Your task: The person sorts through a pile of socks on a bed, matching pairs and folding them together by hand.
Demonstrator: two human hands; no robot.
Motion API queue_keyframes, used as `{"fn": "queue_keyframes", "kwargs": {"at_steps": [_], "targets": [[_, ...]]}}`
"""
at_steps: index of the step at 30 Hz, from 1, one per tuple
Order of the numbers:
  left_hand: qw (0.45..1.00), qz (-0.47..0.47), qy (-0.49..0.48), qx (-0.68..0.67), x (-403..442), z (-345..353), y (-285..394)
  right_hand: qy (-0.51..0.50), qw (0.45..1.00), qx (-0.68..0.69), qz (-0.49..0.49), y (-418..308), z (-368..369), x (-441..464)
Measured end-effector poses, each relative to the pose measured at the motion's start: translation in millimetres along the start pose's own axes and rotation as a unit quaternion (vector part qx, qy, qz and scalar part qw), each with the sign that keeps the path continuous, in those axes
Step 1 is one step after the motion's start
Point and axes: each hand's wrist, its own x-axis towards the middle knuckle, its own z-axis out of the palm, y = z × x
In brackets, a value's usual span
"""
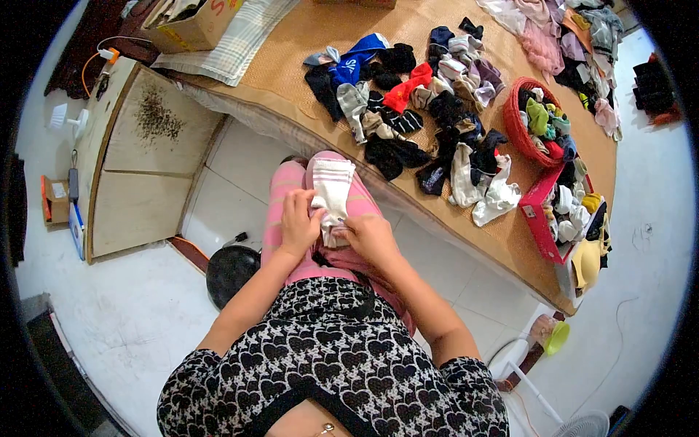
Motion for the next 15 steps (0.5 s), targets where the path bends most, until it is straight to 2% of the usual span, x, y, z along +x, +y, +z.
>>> {"fn": "queue_keyframes", "kwargs": {"at_steps": [1,2,3,4,5,7,9,11,13,14,15], "targets": [[1.0,-0.001,-0.002,0.001,-2.7,-5.3,4.7,-0.036,0.999,-0.021,0.028,-5.2,-2.0,4.8],[0.988,-0.055,-0.092,-0.116,-5.3,-10.4,10.1,-0.037,0.999,-0.02,0.029,-4.2,3.0,7.8],[0.951,-0.108,-0.177,-0.229,-8.9,-13.8,13.1,-0.026,0.999,-0.031,0.03,-1.3,11.0,11.5],[0.946,-0.077,-0.199,-0.245,-14.8,-15.0,13.4,-0.014,0.999,-0.042,0.029,1.0,18.4,15.9],[0.946,-0.078,-0.198,-0.243,-16.4,-15.8,13.6,-0.015,0.999,-0.041,0.027,4.2,25.0,20.4],[0.954,0.11,-0.201,-0.194,-17.1,-16.6,15.9,-0.006,0.995,-0.074,0.064,9.3,32.2,27.6],[0.955,0.104,-0.197,-0.196,-19.5,-13.9,11.6,0.027,0.997,-0.036,0.058,14.2,35.6,32.0],[0.97,0.101,-0.173,-0.137,-24.2,-5.1,-0.5,0.059,0.997,0.002,0.051,15.5,36.8,30.9],[0.976,0.091,-0.141,-0.14,-23.8,-4.6,-0.3,0.02,0.979,0.138,0.147,9.4,27.2,30.0],[0.976,0.035,-0.138,-0.162,-26.1,-1.3,-4.1,0.019,0.98,0.137,0.145,5.9,20.7,26.5],[0.973,-0.021,-0.136,-0.183,-27.0,0.9,-6.4,0.062,0.991,0.11,0.036,0.9,11.1,20.9]]}}
